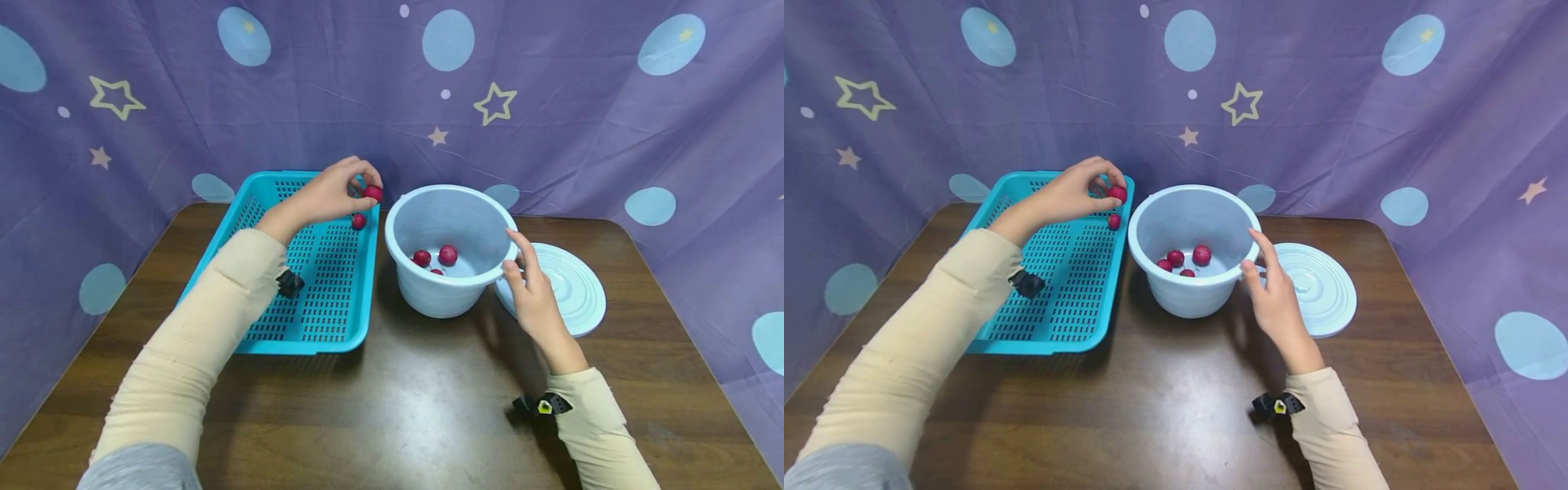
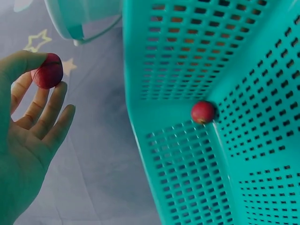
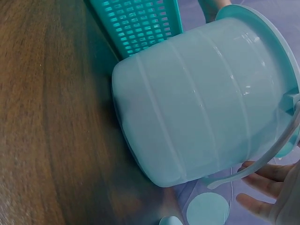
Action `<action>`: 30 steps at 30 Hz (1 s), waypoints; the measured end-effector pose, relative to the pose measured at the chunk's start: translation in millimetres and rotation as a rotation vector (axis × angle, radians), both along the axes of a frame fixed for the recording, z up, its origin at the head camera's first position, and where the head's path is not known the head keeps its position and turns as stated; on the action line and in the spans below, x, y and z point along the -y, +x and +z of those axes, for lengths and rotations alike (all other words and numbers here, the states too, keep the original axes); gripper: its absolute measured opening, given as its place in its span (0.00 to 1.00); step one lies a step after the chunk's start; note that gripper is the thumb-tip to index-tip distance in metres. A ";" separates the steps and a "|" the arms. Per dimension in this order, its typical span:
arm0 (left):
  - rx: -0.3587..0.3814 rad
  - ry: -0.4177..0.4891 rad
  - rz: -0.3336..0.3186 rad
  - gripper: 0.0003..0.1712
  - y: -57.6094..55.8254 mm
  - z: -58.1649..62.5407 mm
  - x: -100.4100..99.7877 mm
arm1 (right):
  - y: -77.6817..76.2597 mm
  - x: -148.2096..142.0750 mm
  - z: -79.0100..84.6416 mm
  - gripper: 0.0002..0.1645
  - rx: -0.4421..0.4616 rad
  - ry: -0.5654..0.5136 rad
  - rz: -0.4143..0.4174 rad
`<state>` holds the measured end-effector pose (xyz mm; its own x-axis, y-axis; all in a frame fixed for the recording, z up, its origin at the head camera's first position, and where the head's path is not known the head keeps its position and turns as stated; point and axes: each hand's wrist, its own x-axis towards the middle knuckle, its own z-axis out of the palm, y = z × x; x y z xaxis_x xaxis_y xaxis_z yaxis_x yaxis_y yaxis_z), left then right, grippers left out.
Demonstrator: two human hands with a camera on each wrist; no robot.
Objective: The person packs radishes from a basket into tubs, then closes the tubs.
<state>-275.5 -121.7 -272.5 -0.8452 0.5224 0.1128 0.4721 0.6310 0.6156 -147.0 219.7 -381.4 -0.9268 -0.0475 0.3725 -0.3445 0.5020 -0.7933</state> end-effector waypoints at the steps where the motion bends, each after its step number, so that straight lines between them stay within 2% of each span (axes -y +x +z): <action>1: -0.010 0.009 -0.009 0.14 1.4 0.9 -0.7 | 0.1 0.2 0.3 0.31 0.000 -0.001 0.001; 8: -0.053 0.068 -0.057 0.14 11.8 7.4 -6.1 | 0.6 1.3 1.7 0.31 -0.007 -0.002 0.002; 15: -0.040 0.095 -0.081 0.15 21.6 13.1 -13.3 | 0.6 0.8 1.9 0.31 -0.006 -0.006 0.003; 30: -0.042 0.108 -0.211 0.15 38.1 10.1 -28.2 | 1.1 0.3 -1.8 0.30 -0.024 -0.013 0.009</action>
<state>-237.3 -93.5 -262.4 -0.7121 0.6699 0.2101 0.6129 0.4472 0.6514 -145.9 219.4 -383.3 -0.9172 -0.0511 0.3950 -0.3680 0.4882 -0.7913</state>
